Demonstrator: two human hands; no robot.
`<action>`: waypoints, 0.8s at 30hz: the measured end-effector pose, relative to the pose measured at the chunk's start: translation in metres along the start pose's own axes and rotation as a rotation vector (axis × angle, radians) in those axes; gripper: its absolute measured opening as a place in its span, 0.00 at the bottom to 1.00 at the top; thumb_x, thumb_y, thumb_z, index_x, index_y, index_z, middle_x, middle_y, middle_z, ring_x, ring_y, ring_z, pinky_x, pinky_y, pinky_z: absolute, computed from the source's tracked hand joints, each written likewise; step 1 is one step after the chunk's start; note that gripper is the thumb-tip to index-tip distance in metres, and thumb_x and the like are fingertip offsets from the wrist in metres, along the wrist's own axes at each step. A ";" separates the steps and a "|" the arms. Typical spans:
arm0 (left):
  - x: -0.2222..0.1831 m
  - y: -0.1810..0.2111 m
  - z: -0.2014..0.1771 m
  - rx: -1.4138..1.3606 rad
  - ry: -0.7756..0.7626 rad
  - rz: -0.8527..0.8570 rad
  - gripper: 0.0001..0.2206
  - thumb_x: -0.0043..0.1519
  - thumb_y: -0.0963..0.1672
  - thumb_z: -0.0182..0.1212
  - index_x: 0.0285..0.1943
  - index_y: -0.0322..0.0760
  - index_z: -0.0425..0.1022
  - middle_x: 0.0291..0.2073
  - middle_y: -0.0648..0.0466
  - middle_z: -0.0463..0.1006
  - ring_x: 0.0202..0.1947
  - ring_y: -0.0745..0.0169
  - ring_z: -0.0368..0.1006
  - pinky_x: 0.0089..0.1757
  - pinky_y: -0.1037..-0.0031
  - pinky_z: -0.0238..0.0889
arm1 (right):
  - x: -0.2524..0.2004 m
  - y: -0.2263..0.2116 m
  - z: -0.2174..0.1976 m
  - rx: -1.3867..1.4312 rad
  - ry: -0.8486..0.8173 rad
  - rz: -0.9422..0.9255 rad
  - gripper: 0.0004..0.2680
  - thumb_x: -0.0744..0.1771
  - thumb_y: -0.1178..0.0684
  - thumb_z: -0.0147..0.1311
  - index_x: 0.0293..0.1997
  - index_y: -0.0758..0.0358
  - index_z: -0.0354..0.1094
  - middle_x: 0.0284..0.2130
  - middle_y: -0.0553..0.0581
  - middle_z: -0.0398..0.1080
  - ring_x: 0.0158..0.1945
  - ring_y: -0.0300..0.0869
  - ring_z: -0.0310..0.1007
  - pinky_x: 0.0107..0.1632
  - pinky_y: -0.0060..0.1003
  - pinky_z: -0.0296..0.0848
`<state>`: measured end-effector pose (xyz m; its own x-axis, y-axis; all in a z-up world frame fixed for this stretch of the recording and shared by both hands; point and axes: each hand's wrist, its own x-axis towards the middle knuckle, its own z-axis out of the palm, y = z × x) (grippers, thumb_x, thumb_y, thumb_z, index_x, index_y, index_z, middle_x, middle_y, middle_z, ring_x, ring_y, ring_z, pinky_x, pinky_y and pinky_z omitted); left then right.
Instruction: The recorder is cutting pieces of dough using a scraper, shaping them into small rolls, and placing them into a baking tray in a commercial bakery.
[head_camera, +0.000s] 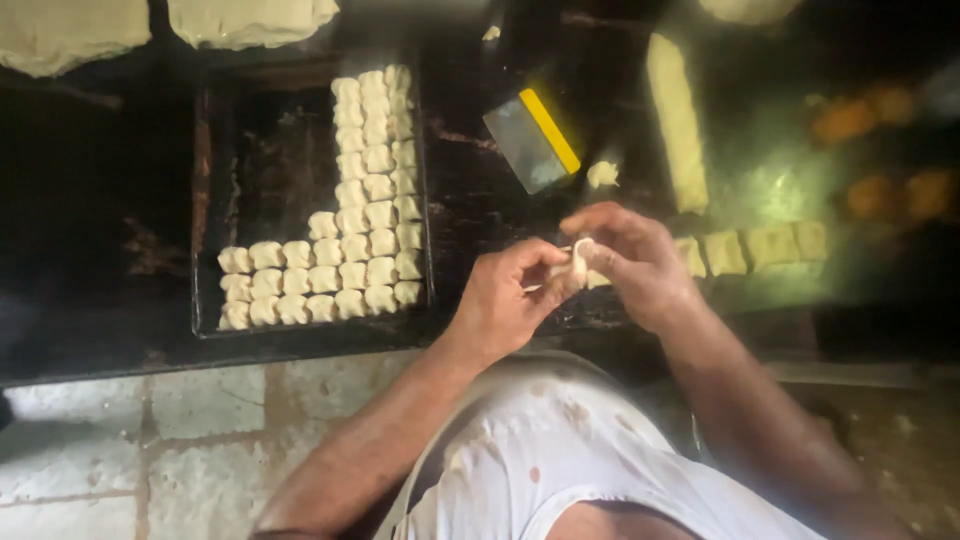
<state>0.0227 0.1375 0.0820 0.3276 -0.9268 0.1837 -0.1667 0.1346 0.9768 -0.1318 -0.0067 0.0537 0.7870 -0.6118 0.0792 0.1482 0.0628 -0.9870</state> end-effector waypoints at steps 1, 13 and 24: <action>-0.001 -0.001 0.002 0.006 0.008 -0.003 0.05 0.64 0.37 0.65 0.46 0.29 0.75 0.34 0.50 0.81 0.35 0.73 0.76 0.37 0.79 0.72 | 0.000 -0.003 -0.005 0.006 -0.009 0.001 0.04 0.67 0.59 0.60 0.44 0.67 0.75 0.49 0.56 0.72 0.51 0.39 0.73 0.51 0.34 0.73; 0.009 -0.009 0.046 0.108 0.007 -0.345 0.16 0.64 0.41 0.62 0.60 0.29 0.71 0.34 0.49 0.84 0.34 0.68 0.81 0.39 0.76 0.74 | -0.006 -0.010 -0.039 -0.907 -0.053 -0.530 0.07 0.63 0.61 0.66 0.41 0.59 0.74 0.39 0.56 0.76 0.43 0.49 0.77 0.46 0.41 0.75; -0.003 -0.035 0.039 -0.309 0.362 -0.474 0.12 0.63 0.41 0.65 0.52 0.26 0.80 0.35 0.54 0.82 0.34 0.70 0.75 0.37 0.75 0.70 | 0.006 0.027 -0.030 -0.869 -0.134 -0.936 0.09 0.59 0.64 0.69 0.39 0.60 0.79 0.38 0.53 0.72 0.39 0.46 0.73 0.39 0.44 0.71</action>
<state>-0.0089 0.1220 0.0426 0.5998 -0.7417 -0.3003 0.3282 -0.1142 0.9377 -0.1415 -0.0322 0.0230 0.6563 -0.0568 0.7523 0.2772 -0.9093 -0.3105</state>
